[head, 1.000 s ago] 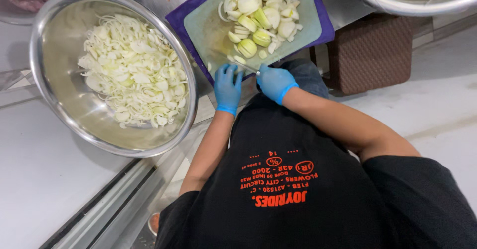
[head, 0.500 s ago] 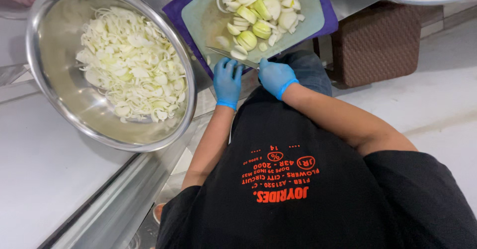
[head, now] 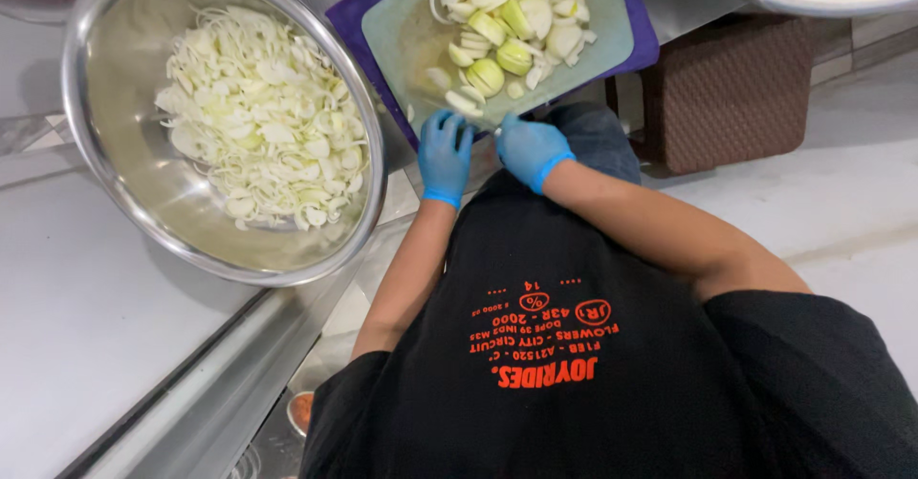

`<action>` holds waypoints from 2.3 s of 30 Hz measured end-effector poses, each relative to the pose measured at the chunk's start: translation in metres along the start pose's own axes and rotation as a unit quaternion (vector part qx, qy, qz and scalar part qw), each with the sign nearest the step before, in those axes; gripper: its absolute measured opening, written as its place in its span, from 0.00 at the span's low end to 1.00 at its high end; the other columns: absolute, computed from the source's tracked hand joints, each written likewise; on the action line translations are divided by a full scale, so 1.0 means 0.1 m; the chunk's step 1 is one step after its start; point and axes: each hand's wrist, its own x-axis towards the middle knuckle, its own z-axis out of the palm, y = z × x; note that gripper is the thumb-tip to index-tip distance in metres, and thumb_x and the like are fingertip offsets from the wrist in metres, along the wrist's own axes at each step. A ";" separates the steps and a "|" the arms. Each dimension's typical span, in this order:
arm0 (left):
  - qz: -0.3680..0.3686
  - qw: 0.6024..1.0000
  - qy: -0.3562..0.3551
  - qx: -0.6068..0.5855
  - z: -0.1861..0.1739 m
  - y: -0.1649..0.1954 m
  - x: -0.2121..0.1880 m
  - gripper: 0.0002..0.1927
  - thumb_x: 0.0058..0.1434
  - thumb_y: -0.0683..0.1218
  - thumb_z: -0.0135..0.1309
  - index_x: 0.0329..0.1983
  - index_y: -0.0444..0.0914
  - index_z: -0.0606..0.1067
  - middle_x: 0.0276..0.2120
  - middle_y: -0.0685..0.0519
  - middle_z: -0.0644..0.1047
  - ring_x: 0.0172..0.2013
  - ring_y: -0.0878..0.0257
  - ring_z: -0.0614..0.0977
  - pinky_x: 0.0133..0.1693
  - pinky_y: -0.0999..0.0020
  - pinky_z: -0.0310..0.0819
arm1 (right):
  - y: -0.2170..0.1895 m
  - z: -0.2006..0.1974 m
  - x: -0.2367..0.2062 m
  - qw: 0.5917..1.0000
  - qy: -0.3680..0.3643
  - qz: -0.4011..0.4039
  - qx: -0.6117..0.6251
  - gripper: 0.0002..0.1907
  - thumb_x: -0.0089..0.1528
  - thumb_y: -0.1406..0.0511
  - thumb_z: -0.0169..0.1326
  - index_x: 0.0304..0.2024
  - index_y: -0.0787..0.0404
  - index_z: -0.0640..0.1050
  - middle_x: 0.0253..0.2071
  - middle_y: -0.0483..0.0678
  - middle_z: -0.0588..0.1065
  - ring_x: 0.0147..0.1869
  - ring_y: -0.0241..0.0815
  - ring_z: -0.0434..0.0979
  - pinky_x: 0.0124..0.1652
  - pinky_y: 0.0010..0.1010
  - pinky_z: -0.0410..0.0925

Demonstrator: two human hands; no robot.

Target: The person slices peeled onions into thin rings on a purple cutting board using a knife. Sliced onions are transferred into a large metal bowl. The person continues slicing additional onions from a second bowl and places them into the same bowl.

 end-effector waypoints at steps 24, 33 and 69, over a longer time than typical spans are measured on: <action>0.014 1.000 0.022 -0.004 0.10 -0.09 -0.07 0.12 0.58 0.44 0.63 0.44 0.39 0.77 0.45 0.44 0.75 0.46 0.45 0.78 0.48 0.53 0.74 | 0.06 -0.02 -0.04 1.000 -0.007 -0.007 0.026 0.15 0.64 0.60 0.51 0.42 0.67 0.73 0.27 0.61 0.79 0.30 0.63 0.81 0.32 0.53 0.73; -0.017 1.000 0.010 -0.019 0.03 -0.06 -0.04 0.11 0.60 0.44 0.65 0.43 0.38 0.77 0.46 0.45 0.75 0.46 0.46 0.78 0.48 0.54 0.75 | -0.02 -0.11 -0.02 1.000 -0.016 0.000 -0.007 0.13 0.67 0.62 0.49 0.41 0.68 0.73 0.29 0.61 0.79 0.32 0.63 0.81 0.33 0.53 0.73; 0.004 1.000 0.025 -0.003 -0.04 -0.11 -0.01 0.08 0.61 0.45 0.64 0.39 0.39 0.77 0.42 0.48 0.76 0.43 0.48 0.80 0.46 0.55 0.76 | 0.15 -0.10 -0.21 0.991 -0.092 0.098 0.016 0.15 0.70 0.59 0.47 0.45 0.66 0.73 0.34 0.65 0.79 0.38 0.68 0.81 0.40 0.57 0.72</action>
